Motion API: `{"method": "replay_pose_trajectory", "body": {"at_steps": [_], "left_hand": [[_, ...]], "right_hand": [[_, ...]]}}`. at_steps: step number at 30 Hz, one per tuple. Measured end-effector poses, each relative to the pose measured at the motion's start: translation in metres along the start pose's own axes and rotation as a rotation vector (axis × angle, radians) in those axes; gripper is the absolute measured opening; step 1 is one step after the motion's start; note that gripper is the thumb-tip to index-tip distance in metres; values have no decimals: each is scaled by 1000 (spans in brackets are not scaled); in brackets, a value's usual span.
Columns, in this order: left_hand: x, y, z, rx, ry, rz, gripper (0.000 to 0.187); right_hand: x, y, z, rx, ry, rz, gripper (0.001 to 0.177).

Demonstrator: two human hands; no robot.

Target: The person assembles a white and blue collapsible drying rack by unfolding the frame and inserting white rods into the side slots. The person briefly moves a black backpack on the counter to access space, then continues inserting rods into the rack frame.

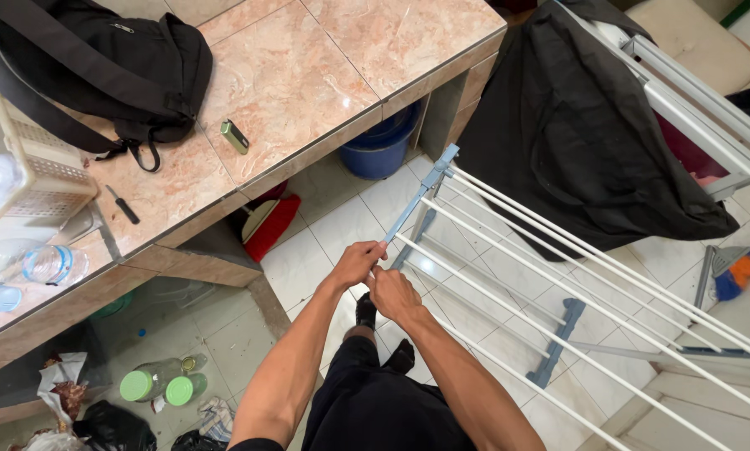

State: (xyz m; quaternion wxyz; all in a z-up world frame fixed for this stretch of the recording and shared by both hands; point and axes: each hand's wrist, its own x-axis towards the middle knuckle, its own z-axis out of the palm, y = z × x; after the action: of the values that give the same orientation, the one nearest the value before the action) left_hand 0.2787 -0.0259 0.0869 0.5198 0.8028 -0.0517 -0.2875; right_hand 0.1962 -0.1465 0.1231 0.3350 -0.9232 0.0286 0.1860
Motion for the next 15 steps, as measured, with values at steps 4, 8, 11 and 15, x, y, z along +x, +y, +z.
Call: {"method": "replay_pose_trajectory", "body": {"at_steps": [4, 8, 11, 15], "left_hand": [[2, -7, -7, -133, -76, -20, 53], [7, -9, -9, -165, -115, -15, 53], [9, -7, -10, -154, -107, -3, 52], [6, -11, -10, -168, -119, -45, 52]], "right_hand": [[-2, 0, 2, -15, 22, -16, 44], [-2, -2, 0, 16, 27, 2, 46], [-2, -3, -4, 13, 39, -19, 45], [-5, -6, -3, 6, 4, 1, 45]]}}
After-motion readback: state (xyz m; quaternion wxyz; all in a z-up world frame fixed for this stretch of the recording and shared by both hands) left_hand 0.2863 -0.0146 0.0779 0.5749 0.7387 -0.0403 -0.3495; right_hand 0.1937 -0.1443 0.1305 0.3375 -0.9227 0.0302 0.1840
